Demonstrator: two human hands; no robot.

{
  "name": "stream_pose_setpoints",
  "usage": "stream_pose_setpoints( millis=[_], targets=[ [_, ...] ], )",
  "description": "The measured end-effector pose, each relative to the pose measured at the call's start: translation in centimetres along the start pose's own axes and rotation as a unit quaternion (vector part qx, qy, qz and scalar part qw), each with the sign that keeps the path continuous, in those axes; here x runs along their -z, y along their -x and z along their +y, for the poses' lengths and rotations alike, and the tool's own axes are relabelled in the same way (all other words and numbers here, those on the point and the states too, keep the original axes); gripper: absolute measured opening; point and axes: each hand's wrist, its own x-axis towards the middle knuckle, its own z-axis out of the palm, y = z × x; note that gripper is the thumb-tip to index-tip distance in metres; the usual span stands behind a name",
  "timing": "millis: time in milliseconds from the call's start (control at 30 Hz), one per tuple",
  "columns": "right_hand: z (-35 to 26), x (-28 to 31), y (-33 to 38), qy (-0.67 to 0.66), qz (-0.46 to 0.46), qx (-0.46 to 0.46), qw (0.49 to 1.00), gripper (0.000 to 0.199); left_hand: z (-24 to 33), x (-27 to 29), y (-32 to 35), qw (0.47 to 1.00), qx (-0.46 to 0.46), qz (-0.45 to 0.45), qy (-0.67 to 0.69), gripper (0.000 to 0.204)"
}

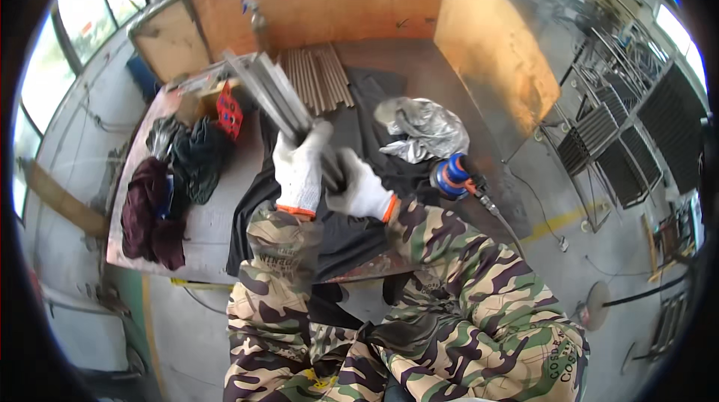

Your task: Clean metal pipes with a cloth and sand them using a handheld orbital sander on a workbench.

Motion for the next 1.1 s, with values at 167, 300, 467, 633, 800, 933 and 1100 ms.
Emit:
stream_pose_setpoints(
  millis=[167, 300, 467, 633, 800, 933, 1100],
  targets=[
    [2.9, -1.1, 1.1, -0.127, 0.004, 0.018, 0.992, 0.055, -3.0, -1.6, 2.6, 0.999, -0.026, -0.024, -0.009, 0.031],
    [6.2, -2.7, 2.3, -0.398, 0.041, 0.006, 0.916, 0.052, -7.1, -2.3, 3.7, 0.998, 0.033, 0.002, 0.047, 0.029],
    [6.4, -1.7, 2.6, -0.09, 0.041, -0.003, 0.995, 0.047, -8.1, -3.3, 3.1, 0.992, 0.045, 0.047, 0.111, 0.03],
    [1.2, 2.4, 3.9, 0.117, 0.045, 0.014, 0.992, 0.036, -5.1, -2.3, 3.7, 0.963, 0.074, 0.005, 0.258, 0.031],
    [-1.3, 6.9, 4.5, 0.226, -0.083, -0.018, 0.97, 0.044, -4.1, 0.7, 3.8, 0.938, 0.152, -0.079, 0.302, 0.018],
    [-0.7, 9.1, 6.0, 0.289, -0.163, -0.032, 0.943, 0.042, -4.1, 7.8, 2.8, 0.918, 0.153, -0.033, 0.364, 0.004],
    [-0.3, 10.0, 6.2, 0.381, -0.238, -0.008, 0.893, 0.033, -6.3, 14.6, 1.5, 0.924, 0.19, 0.134, 0.303, 0.006]
  ],
)
